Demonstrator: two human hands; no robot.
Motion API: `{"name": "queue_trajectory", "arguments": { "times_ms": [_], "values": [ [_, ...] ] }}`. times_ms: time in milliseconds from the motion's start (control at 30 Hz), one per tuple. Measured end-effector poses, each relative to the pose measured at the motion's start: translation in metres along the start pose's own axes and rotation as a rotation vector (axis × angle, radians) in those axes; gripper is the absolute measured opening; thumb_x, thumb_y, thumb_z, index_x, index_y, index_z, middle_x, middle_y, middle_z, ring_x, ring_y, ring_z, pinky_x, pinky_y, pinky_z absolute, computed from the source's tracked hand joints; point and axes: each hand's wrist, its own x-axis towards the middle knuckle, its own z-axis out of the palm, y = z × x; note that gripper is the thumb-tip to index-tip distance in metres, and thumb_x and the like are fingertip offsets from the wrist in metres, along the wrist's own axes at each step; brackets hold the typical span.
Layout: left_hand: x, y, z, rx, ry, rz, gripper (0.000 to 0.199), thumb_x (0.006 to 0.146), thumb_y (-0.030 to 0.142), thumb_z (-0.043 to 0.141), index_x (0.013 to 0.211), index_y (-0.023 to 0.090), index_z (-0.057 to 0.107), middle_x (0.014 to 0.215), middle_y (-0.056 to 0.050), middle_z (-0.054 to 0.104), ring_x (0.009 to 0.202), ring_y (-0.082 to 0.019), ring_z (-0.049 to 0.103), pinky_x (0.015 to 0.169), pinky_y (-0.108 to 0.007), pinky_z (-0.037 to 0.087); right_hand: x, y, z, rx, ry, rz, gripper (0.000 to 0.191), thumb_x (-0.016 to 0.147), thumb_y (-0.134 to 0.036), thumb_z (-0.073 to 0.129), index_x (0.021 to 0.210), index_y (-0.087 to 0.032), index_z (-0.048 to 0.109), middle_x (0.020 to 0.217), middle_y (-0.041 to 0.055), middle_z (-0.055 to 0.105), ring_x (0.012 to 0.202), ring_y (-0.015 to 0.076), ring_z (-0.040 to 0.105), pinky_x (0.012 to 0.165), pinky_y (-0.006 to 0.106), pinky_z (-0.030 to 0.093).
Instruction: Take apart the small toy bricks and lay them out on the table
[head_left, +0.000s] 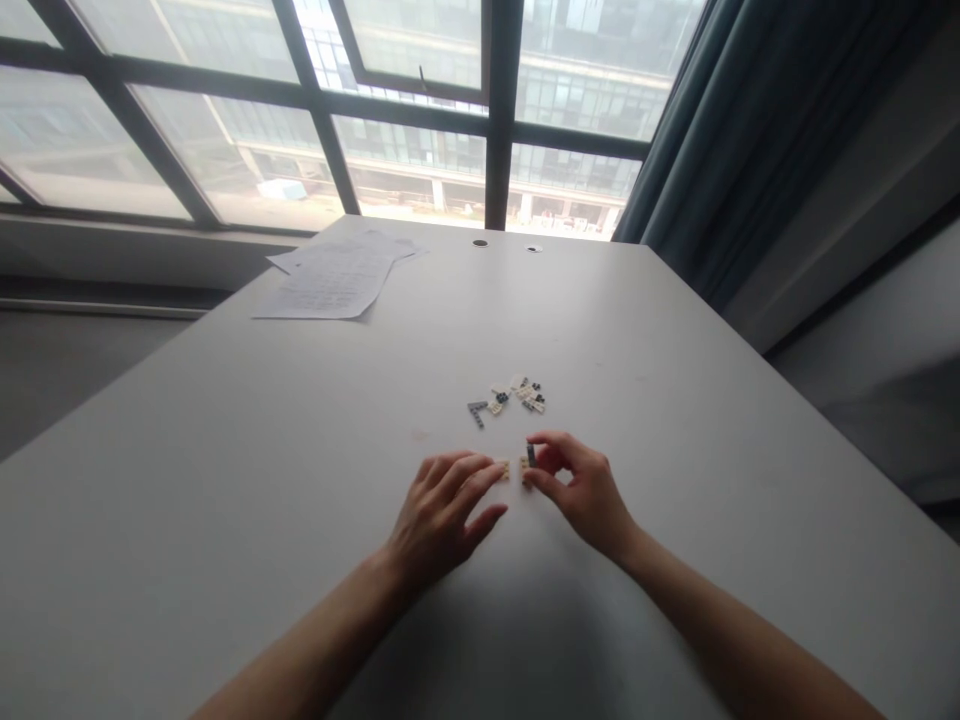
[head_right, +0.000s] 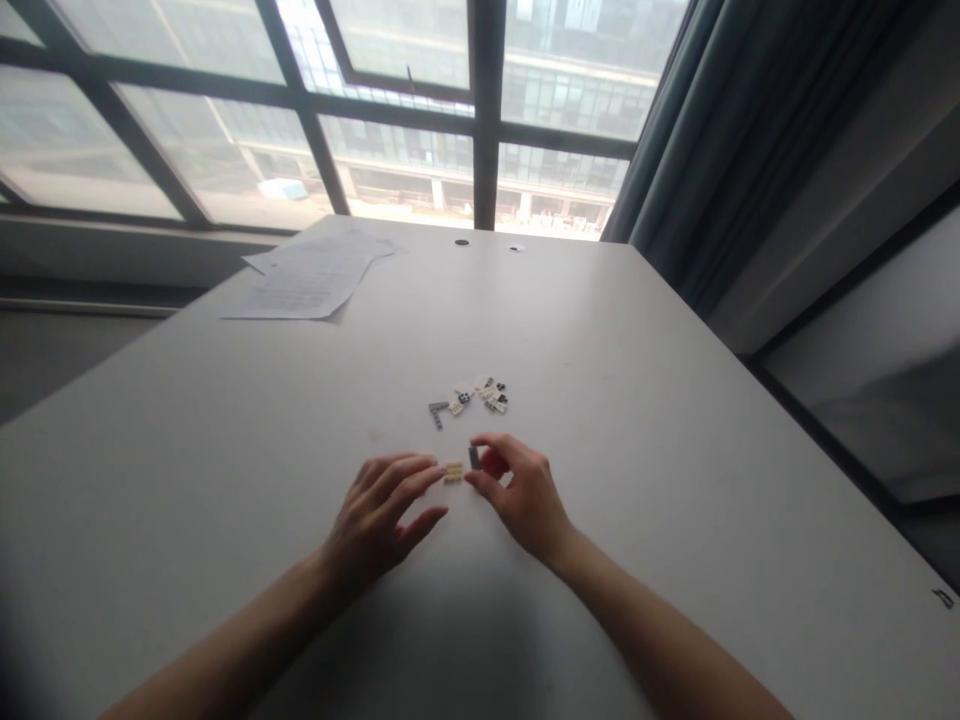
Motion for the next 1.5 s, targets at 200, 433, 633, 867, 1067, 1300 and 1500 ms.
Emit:
{"name": "queue_trajectory", "arguments": {
  "times_ms": [200, 433, 633, 867, 1067, 1300, 1500],
  "values": [
    [0.004, 0.005, 0.007, 0.099, -0.306, 0.065, 0.054, 0.087, 0.05, 0.053, 0.132, 0.02, 0.049, 0.134, -0.01, 0.054, 0.13, -0.029, 0.039, 0.109, -0.047, 0.023, 0.007, 0.037, -0.027, -0.422, -0.089, -0.083, 0.026, 0.074, -0.029, 0.076, 0.098, -0.023, 0.067, 0.09, 0.0035, 0.064, 0.09, 0.0215, 0.056, 0.084, 0.036, 0.045],
    [0.005, 0.006, 0.012, 0.11, -0.426, 0.017, 0.06, 0.086, 0.058, 0.048, 0.135, 0.024, 0.046, 0.145, -0.005, 0.042, 0.138, -0.031, 0.025, 0.114, -0.052, 0.01, 0.007, 0.043, -0.014, -0.498, -0.118, -0.075, 0.031, 0.074, -0.037, 0.076, 0.101, -0.025, 0.069, 0.096, 0.0045, 0.062, 0.097, 0.0226, 0.053, 0.091, 0.038, 0.042],
    [0.004, 0.004, 0.012, 0.114, -0.441, -0.013, 0.054, 0.087, 0.052, 0.05, 0.134, 0.026, 0.047, 0.145, -0.007, 0.041, 0.138, -0.031, 0.025, 0.113, -0.053, 0.015, 0.007, 0.044, -0.012, -0.522, -0.135, -0.095, 0.033, 0.074, -0.042, 0.074, 0.103, -0.026, 0.069, 0.098, 0.0048, 0.061, 0.097, 0.0227, 0.052, 0.091, 0.038, 0.041],
    [0.002, 0.003, 0.012, 0.098, -0.472, -0.047, 0.052, 0.088, 0.053, 0.048, 0.134, 0.028, 0.047, 0.146, -0.007, 0.039, 0.139, -0.032, 0.023, 0.113, -0.055, 0.017, 0.006, 0.041, -0.01, -0.578, -0.136, -0.113, 0.033, 0.076, -0.044, 0.072, 0.103, -0.025, 0.069, 0.097, 0.0051, 0.06, 0.094, 0.0223, 0.052, 0.089, 0.037, 0.041],
    [0.005, 0.005, 0.011, 0.09, -0.434, -0.044, 0.049, 0.086, 0.05, 0.053, 0.131, 0.028, 0.051, 0.143, -0.009, 0.043, 0.137, -0.032, 0.027, 0.112, -0.054, 0.02, 0.006, 0.038, -0.01, -0.587, -0.139, -0.117, 0.034, 0.077, -0.044, 0.072, 0.104, -0.025, 0.068, 0.098, 0.0057, 0.06, 0.095, 0.0227, 0.052, 0.089, 0.038, 0.042],
    [0.004, 0.004, 0.009, 0.121, -0.364, -0.027, 0.054, 0.088, 0.044, 0.053, 0.137, 0.023, 0.043, 0.143, -0.012, 0.043, 0.136, -0.033, 0.03, 0.109, -0.055, 0.024, 0.006, 0.04, -0.012, -0.518, -0.141, -0.108, 0.045, 0.075, -0.047, 0.072, 0.113, -0.024, 0.064, 0.105, 0.008, 0.061, 0.1, 0.0254, 0.053, 0.092, 0.042, 0.042],
    [0.001, -0.007, 0.006, 0.009, -0.022, -0.171, 0.041, 0.086, 0.031, 0.057, 0.125, 0.019, 0.048, 0.126, -0.014, 0.055, 0.124, -0.029, 0.045, 0.102, -0.047, 0.037, 0.006, 0.041, -0.016, -0.346, -0.08, -0.047, 0.036, 0.078, -0.037, 0.071, 0.11, -0.022, 0.064, 0.105, 0.0076, 0.06, 0.1, 0.0234, 0.055, 0.09, 0.039, 0.046]
  ]
}}
